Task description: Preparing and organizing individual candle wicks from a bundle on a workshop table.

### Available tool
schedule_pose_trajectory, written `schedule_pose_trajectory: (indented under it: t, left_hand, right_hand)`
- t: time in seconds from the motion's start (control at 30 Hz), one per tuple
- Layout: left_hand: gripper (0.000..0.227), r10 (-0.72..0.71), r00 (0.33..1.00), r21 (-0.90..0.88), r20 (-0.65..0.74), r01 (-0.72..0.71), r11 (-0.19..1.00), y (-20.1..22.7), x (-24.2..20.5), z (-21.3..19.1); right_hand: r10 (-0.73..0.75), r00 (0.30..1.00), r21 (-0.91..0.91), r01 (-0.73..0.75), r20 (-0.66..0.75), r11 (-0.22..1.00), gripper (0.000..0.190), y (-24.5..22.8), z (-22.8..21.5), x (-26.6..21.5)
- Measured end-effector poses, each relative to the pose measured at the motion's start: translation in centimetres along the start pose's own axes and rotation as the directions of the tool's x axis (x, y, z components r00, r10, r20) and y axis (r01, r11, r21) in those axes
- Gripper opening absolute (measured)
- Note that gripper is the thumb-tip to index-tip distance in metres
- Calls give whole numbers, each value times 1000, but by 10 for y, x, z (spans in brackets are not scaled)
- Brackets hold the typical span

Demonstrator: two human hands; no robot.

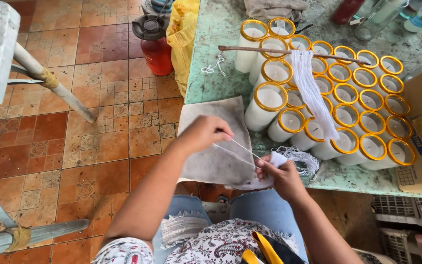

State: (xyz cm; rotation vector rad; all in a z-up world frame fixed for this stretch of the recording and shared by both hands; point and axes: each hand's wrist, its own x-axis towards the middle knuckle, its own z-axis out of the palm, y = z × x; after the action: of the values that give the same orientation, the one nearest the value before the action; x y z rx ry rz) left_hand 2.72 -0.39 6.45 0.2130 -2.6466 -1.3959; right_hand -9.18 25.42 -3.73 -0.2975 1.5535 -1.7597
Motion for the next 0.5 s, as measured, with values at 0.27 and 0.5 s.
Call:
schedule_pose_trajectory:
  t: [0.27, 0.5]
  left_hand:
    - [11, -232, 968, 171, -92, 244, 955, -88, 21, -4]
    - [9, 195, 979, -127, 67, -185, 975, 16, 10, 31]
  right_hand:
    - [-134, 991, -223, 129, -7, 966, 16, 8, -47, -7]
    - [-296, 939, -245, 332, 175, 911, 41, -72, 56, -26]
